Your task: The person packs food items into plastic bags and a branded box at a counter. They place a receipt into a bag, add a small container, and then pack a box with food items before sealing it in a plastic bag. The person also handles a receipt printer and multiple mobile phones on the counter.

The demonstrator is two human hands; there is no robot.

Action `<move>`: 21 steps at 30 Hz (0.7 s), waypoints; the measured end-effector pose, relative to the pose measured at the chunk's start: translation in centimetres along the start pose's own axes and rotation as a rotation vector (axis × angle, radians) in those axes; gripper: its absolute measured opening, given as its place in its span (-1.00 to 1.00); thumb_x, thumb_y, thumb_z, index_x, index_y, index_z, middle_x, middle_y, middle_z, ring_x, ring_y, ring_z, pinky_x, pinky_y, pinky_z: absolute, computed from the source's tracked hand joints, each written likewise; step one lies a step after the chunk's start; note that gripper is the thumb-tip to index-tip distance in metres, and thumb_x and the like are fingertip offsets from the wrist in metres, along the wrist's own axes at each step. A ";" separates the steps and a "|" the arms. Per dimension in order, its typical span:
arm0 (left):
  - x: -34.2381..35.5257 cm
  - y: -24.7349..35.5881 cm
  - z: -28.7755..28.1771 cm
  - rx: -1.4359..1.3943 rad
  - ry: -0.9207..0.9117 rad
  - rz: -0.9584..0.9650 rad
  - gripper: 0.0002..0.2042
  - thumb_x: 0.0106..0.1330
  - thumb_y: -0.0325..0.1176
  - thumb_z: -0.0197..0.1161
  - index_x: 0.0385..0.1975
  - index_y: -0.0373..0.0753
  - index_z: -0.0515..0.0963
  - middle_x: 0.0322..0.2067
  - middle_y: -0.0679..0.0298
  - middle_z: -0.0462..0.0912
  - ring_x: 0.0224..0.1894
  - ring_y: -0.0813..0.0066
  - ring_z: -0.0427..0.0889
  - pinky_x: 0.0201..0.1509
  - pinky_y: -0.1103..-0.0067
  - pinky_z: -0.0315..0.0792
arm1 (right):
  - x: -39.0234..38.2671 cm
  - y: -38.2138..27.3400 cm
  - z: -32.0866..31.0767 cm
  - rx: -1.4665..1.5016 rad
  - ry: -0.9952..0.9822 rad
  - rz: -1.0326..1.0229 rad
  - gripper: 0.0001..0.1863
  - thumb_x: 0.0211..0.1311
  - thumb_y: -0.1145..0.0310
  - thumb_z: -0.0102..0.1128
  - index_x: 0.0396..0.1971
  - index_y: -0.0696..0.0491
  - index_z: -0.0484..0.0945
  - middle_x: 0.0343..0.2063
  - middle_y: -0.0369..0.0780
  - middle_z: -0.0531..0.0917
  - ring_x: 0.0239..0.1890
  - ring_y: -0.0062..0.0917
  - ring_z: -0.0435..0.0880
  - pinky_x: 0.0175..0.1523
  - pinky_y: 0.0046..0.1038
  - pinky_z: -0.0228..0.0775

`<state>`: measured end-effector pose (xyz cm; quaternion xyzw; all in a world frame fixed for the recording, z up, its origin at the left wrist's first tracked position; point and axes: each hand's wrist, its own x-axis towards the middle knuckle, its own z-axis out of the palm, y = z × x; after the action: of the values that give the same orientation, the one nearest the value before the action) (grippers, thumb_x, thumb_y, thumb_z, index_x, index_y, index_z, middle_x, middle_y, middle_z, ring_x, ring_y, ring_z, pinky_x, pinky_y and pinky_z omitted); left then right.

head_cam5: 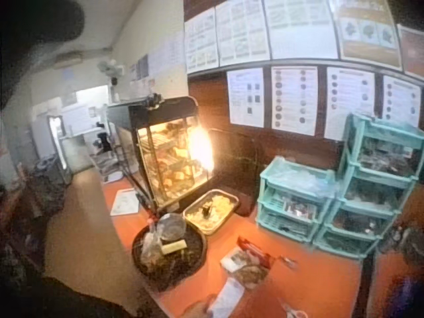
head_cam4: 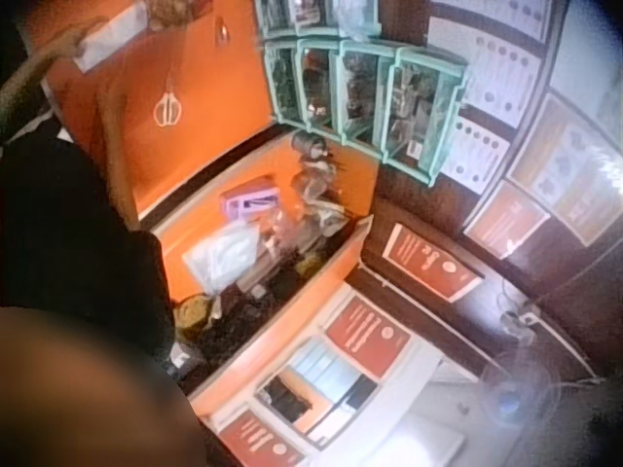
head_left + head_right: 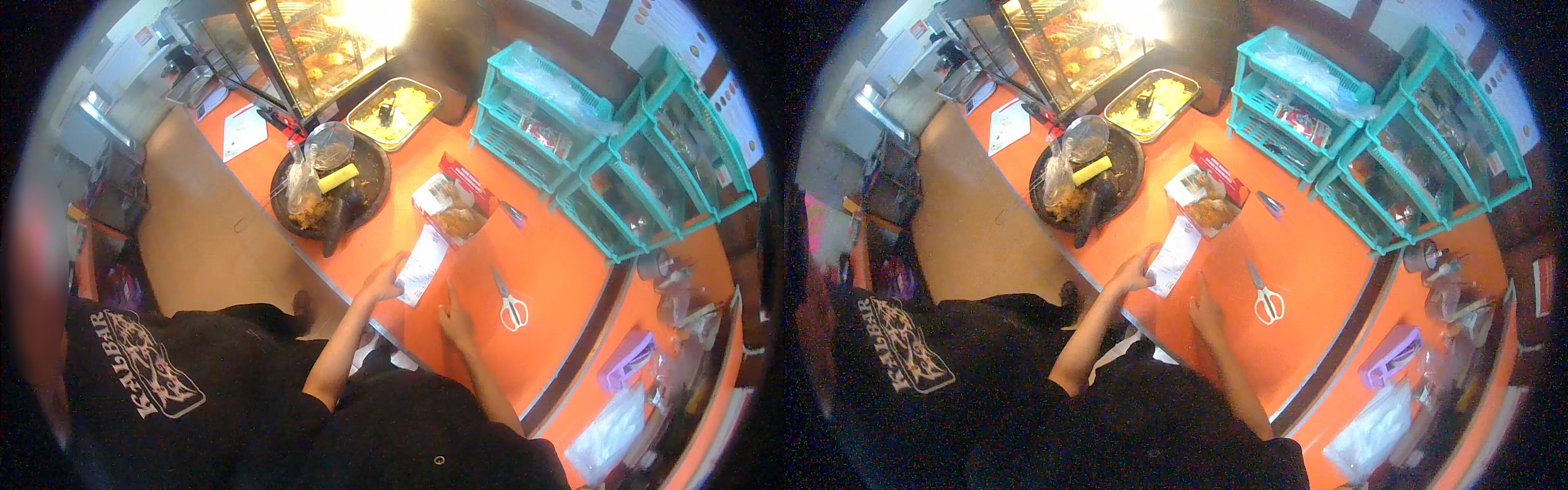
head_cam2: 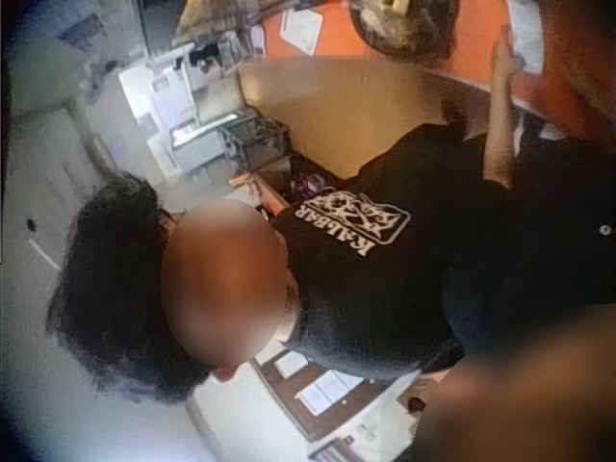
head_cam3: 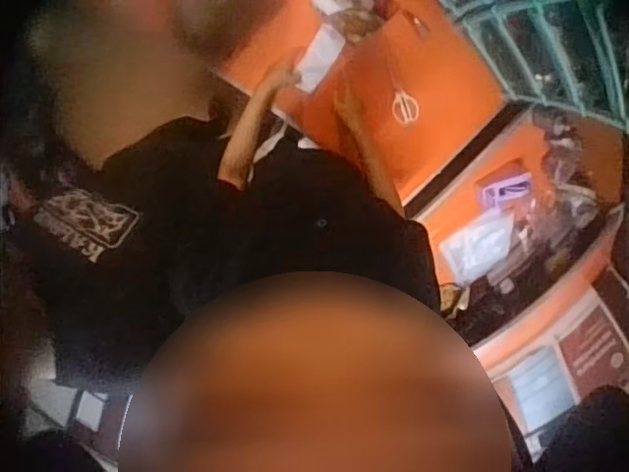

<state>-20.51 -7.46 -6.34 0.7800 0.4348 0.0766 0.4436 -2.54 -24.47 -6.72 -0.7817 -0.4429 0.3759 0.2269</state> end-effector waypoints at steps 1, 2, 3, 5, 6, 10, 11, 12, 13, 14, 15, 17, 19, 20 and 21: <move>-0.5 0.2 0.2 0.032 -0.018 -0.011 -0.15 -0.20 -0.47 0.33 0.29 0.03 0.28 -0.21 0.08 0.65 -0.26 0.07 0.66 -0.16 0.27 0.51 | -0.6 0.5 -0.2 -0.005 0.019 -0.015 -0.26 0.24 0.25 0.08 0.43 -0.16 0.07 -0.47 0.05 0.63 -0.37 -0.05 0.66 -0.22 -0.09 0.48; -0.9 0.5 0.4 0.071 -0.045 -0.020 -0.12 -0.21 -0.47 0.34 0.31 0.02 0.25 -0.18 0.06 0.64 -0.25 0.05 0.66 -0.15 0.26 0.51 | -1.3 1.2 -0.4 -0.007 0.057 -0.058 -0.28 0.23 0.26 0.09 0.41 -0.14 0.10 -0.46 0.05 0.62 -0.37 -0.06 0.66 -0.22 -0.11 0.48; -1.4 0.7 0.5 0.059 -0.038 -0.031 -0.09 -0.21 -0.47 0.35 0.33 0.03 0.22 -0.15 0.04 0.63 -0.22 0.04 0.65 -0.12 0.25 0.50 | -1.8 1.9 -0.6 -0.010 0.098 -0.101 -0.29 0.22 0.27 0.10 0.40 -0.12 0.14 -0.45 0.05 0.62 -0.37 -0.08 0.65 -0.21 -0.13 0.48; -2.0 1.0 0.7 0.046 -0.040 -0.054 -0.03 -0.22 -0.46 0.38 0.37 0.04 0.16 -0.11 0.00 0.62 -0.16 0.02 0.65 -0.08 0.23 0.50 | -2.6 3.3 -1.2 -0.049 0.126 0.019 -0.33 0.18 0.29 0.13 0.34 -0.11 0.23 -0.30 0.05 0.62 -0.24 -0.09 0.63 -0.12 -0.13 0.46; -2.2 1.0 0.8 0.062 -0.036 0.011 -0.02 -0.22 -0.45 0.40 0.38 0.05 0.15 -0.08 -0.01 0.60 -0.13 0.02 0.64 -0.06 0.22 0.49 | -2.8 4.0 -1.7 -0.074 0.123 0.103 -0.35 0.16 0.30 0.15 0.31 -0.10 0.27 -0.23 0.04 0.62 -0.17 -0.09 0.62 -0.08 -0.13 0.45; -2.3 1.0 1.1 0.238 -0.091 0.080 0.04 -0.23 -0.39 0.48 0.40 0.14 0.11 0.01 -0.01 0.55 0.00 0.00 0.58 0.04 0.21 0.46 | -3.3 5.8 -4.1 -0.561 0.809 -0.010 -0.33 0.06 0.28 0.26 0.24 -0.11 0.32 0.05 -0.07 0.48 0.11 -0.10 0.42 0.10 -0.06 0.32; -2.2 0.9 1.2 0.305 -0.128 0.047 0.04 -0.24 -0.38 0.49 0.40 0.16 0.11 0.03 -0.01 0.54 0.04 -0.01 0.56 0.07 0.21 0.46 | -3.3 6.0 -4.8 -0.546 0.834 0.041 -0.31 0.02 0.27 0.29 0.24 -0.12 0.32 0.09 -0.09 0.44 0.16 -0.10 0.36 0.12 -0.03 0.28; -2.2 1.0 1.3 0.360 -0.122 0.074 0.05 -0.24 -0.37 0.52 0.40 0.19 0.11 0.04 -0.01 0.50 0.02 0.01 0.57 0.07 0.21 0.46 | -3.4 6.1 -5.3 -0.535 0.877 0.056 -0.29 -0.01 0.25 0.32 0.23 -0.12 0.32 0.14 -0.11 0.40 0.20 -0.10 0.30 0.15 0.00 0.25; -2.3 1.0 1.4 0.409 -0.125 0.089 0.06 -0.24 -0.36 0.54 0.40 0.22 0.11 0.05 -0.02 0.47 0.00 0.02 0.57 0.06 0.22 0.47 | -3.4 6.2 -5.7 -0.465 0.812 0.109 -0.27 -0.05 0.23 0.34 0.23 -0.11 0.32 0.11 -0.09 0.39 0.17 -0.10 0.30 0.13 0.00 0.24; -2.5 1.0 1.6 0.455 -0.125 0.103 0.07 -0.24 -0.35 0.57 0.39 0.25 0.12 0.06 -0.03 0.44 -0.02 0.04 0.58 0.06 0.22 0.48 | -3.4 6.3 -5.9 -0.400 0.766 0.121 -0.25 -0.08 0.22 0.36 0.22 -0.11 0.32 0.09 -0.07 0.39 0.14 -0.10 0.31 0.11 0.01 0.24; -2.7 1.1 1.7 0.481 -0.138 0.112 0.07 -0.24 -0.34 0.57 0.39 0.27 0.12 0.09 -0.05 0.42 0.03 0.00 0.54 0.10 0.21 0.46 | -3.3 6.4 -6.0 -0.335 0.746 0.117 -0.23 -0.12 0.20 0.38 0.21 -0.10 0.33 0.07 -0.05 0.38 0.11 -0.11 0.31 0.10 0.01 0.24; -3.4 1.4 2.0 0.541 -0.148 0.136 0.06 -0.23 -0.32 0.58 0.39 0.30 0.11 0.14 -0.08 0.37 0.13 -0.09 0.47 0.17 0.19 0.43 | -3.4 6.5 -5.5 -0.311 0.685 0.160 -0.23 -0.18 0.20 0.39 0.16 -0.09 0.34 0.02 0.00 0.38 0.06 -0.10 0.31 0.07 0.00 0.23; -4.2 1.7 2.4 0.561 -0.167 0.147 0.07 -0.24 -0.31 0.59 0.38 0.32 0.11 0.20 -0.10 0.31 0.18 -0.13 0.41 0.21 0.15 0.39 | -3.7 6.6 -4.7 -0.300 0.656 0.216 -0.23 -0.26 0.19 0.43 0.10 -0.08 0.35 -0.02 -0.02 0.39 0.03 -0.12 0.32 0.06 0.00 0.25; -4.6 1.9 2.6 0.583 -0.171 0.158 0.08 -0.25 -0.30 0.60 0.38 0.33 0.11 0.23 -0.12 0.28 0.21 -0.15 0.39 0.23 0.12 0.37 | -3.8 6.7 -4.2 -0.300 0.650 0.251 -0.23 -0.30 0.19 0.46 0.07 -0.07 0.37 -0.04 -0.06 0.40 0.02 -0.14 0.33 0.06 0.00 0.27; -4.9 2.0 2.8 0.590 -0.182 0.167 0.09 -0.26 -0.30 0.60 0.38 0.34 0.11 0.25 -0.12 0.24 0.22 -0.17 0.36 0.24 0.11 0.35 | -4.1 6.9 -3.8 -0.286 0.649 0.273 -0.22 -0.34 0.20 0.49 0.03 -0.07 0.38 -0.06 -0.10 0.41 0.01 -0.16 0.33 0.06 -0.01 0.30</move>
<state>-20.85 -13.32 -5.17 0.9116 0.3313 -0.0867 0.2275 2.74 -31.54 -7.55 -0.9358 -0.2875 0.0701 0.1918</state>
